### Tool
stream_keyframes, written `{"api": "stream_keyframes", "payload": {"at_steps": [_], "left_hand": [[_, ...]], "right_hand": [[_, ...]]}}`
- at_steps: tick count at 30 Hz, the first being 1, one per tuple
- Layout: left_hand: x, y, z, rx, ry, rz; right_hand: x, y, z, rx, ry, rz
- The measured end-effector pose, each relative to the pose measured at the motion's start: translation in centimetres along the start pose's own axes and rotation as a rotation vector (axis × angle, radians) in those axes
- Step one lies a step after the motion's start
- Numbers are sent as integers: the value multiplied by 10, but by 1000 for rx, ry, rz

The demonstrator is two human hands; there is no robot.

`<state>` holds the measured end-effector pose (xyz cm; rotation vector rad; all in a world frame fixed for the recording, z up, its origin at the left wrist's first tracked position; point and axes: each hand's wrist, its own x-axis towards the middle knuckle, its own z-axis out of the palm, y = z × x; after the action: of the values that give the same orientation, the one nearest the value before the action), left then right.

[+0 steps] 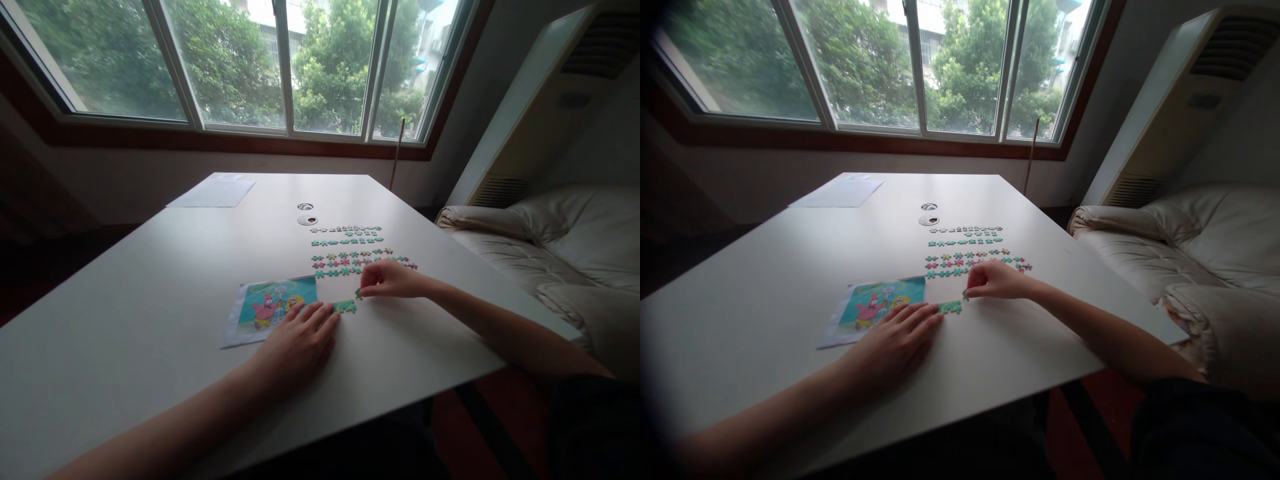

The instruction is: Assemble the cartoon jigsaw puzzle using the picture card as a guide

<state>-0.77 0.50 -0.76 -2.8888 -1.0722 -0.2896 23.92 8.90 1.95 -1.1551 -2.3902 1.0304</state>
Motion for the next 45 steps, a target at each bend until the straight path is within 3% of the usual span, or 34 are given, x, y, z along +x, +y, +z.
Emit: {"api": "stream_keyframes", "payload": {"at_steps": [7, 14, 20, 39, 45], "left_hand": [[2, 0, -2, 0, -2, 14], [2, 0, 0, 11, 3, 7], [2, 0, -2, 4, -10, 7], [1, 0, -2, 7, 8, 12], [1, 1, -3, 7, 0, 15]], "right_hand": [[-6, 8, -11, -122, -8, 8], [-6, 5, 1, -203, -43, -126], [-5, 5, 7, -176, -36, -67], [-6, 4, 13, -113, -36, -76], [-6, 4, 17, -125, 38, -39]]}}
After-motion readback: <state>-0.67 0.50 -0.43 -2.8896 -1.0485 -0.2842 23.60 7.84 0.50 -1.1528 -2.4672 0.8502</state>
